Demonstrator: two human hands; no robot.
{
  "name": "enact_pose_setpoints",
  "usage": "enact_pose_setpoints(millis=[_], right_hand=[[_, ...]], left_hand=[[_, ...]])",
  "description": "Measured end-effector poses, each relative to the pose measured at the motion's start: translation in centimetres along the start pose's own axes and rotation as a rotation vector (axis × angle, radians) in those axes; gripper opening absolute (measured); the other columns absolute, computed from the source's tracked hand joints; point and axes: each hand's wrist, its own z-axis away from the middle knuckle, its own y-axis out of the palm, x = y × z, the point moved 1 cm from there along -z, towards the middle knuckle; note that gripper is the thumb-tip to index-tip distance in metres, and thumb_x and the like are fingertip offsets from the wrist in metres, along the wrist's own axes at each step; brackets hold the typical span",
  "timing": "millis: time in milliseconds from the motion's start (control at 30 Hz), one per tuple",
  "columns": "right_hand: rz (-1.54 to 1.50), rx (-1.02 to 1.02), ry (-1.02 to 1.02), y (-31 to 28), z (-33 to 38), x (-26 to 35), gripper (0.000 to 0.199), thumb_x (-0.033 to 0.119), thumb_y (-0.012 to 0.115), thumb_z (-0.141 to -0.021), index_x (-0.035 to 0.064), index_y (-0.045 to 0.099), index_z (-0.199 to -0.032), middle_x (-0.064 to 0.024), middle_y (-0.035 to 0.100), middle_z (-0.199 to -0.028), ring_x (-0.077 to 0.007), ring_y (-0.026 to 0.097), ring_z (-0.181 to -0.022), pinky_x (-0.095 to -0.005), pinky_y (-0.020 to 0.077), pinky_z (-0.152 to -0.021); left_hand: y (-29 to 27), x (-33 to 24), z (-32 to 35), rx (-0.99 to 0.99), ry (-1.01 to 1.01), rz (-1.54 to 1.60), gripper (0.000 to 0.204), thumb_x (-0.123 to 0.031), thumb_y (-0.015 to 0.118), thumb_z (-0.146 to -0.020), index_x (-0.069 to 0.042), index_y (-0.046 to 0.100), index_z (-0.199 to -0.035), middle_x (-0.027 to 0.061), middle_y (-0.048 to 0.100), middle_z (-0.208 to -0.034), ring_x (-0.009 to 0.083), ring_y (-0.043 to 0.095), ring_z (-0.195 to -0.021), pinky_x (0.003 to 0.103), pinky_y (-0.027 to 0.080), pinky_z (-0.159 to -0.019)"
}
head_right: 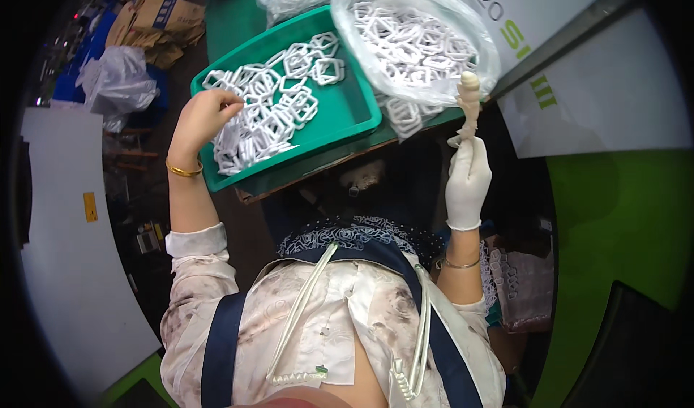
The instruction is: The person is counting and packaging small white plastic components into bags using a specialized tool.
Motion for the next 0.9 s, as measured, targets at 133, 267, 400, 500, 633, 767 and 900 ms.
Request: enact_pose_setpoints(millis=[133,267,400,500,633,767,900], right_hand=[[0.013,0.041,-0.035,1.3,-0.2,0.2,0.030,0.023,0.042,-0.111,0.0022,0.062,-0.100,0.0074,0.037,-0.066,-0.0019,0.030,-0.054,-0.0221,0.0239,-0.050],[0.020,0.094,-0.046,2.6,-0.2,1.3,0.030,0.022,0.042,-0.112,0.0025,0.061,-0.099,0.0075,0.036,-0.066,-0.0018,0.030,-0.054,-0.0222,0.0238,-0.050],[-0.003,0.121,-0.055,3.6,0.1,1.9,0.030,0.021,0.041,-0.112,0.0030,0.060,-0.098,0.0076,0.036,-0.066,-0.0015,0.029,-0.054,-0.0222,0.0238,-0.049],[-0.009,0.126,-0.050,3.6,0.3,1.8,0.028,0.019,0.043,-0.111,0.0019,0.061,-0.098,0.0066,0.037,-0.066,-0.0021,0.032,-0.055,-0.0228,0.0256,-0.050],[-0.002,0.120,-0.047,3.2,0.4,1.8,0.027,0.018,0.045,-0.110,0.0010,0.063,-0.099,0.0056,0.039,-0.066,-0.0030,0.034,-0.056,-0.0234,0.0273,-0.050],[0.032,0.128,-0.042,2.8,0.3,1.5,0.028,0.021,0.042,-0.111,0.0028,0.060,-0.099,0.0069,0.037,-0.069,-0.0013,0.031,-0.057,-0.0215,0.0252,-0.052],[0.008,0.120,-0.041,2.8,0.3,1.5,0.027,0.020,0.044,-0.111,0.0018,0.062,-0.100,0.0067,0.038,-0.068,-0.0018,0.032,-0.056,-0.0223,0.0260,-0.051]], left_hand=[[1.4,0.9,2.7,0.070,0.079,0.203,0.025,-0.014,0.077,-0.084,-0.005,0.077,-0.108,0.0124,0.072,-0.099,0.0233,0.069,-0.088,0.036,0.054,-0.079],[4.2,0.6,2.4,-0.090,0.357,0.100,0.042,-0.009,0.076,-0.079,-0.010,0.071,-0.120,0.0104,0.066,-0.124,0.0322,0.059,-0.117,0.042,0.046,-0.103],[6.2,-1.2,1.1,-0.173,0.483,0.063,0.053,0.001,0.068,-0.075,-0.013,0.069,-0.126,0.0099,0.068,-0.109,0.0315,0.062,-0.106,0.043,0.051,-0.094],[6.2,-1.4,0.1,-0.013,0.454,0.012,0.052,0.005,0.064,-0.075,-0.014,0.069,-0.124,0.0101,0.067,-0.102,0.0317,0.064,-0.101,0.044,0.053,-0.089],[6.2,-0.4,-1.3,0.043,0.532,0.090,0.041,0.008,0.064,-0.076,-0.006,0.067,-0.114,0.0125,0.069,-0.104,0.0328,0.066,-0.101,0.041,0.053,-0.086],[5.3,-0.2,-1.3,0.119,0.467,0.195,0.029,0.002,0.065,-0.083,-0.001,0.067,-0.111,0.0155,0.070,-0.100,0.0310,0.068,-0.098,0.039,0.054,-0.086],[4.8,0.4,-0.7,0.111,0.439,0.209,0.025,-0.003,0.064,-0.086,0.001,0.066,-0.110,0.0155,0.069,-0.100,0.0291,0.068,-0.094,0.038,0.054,-0.085]])
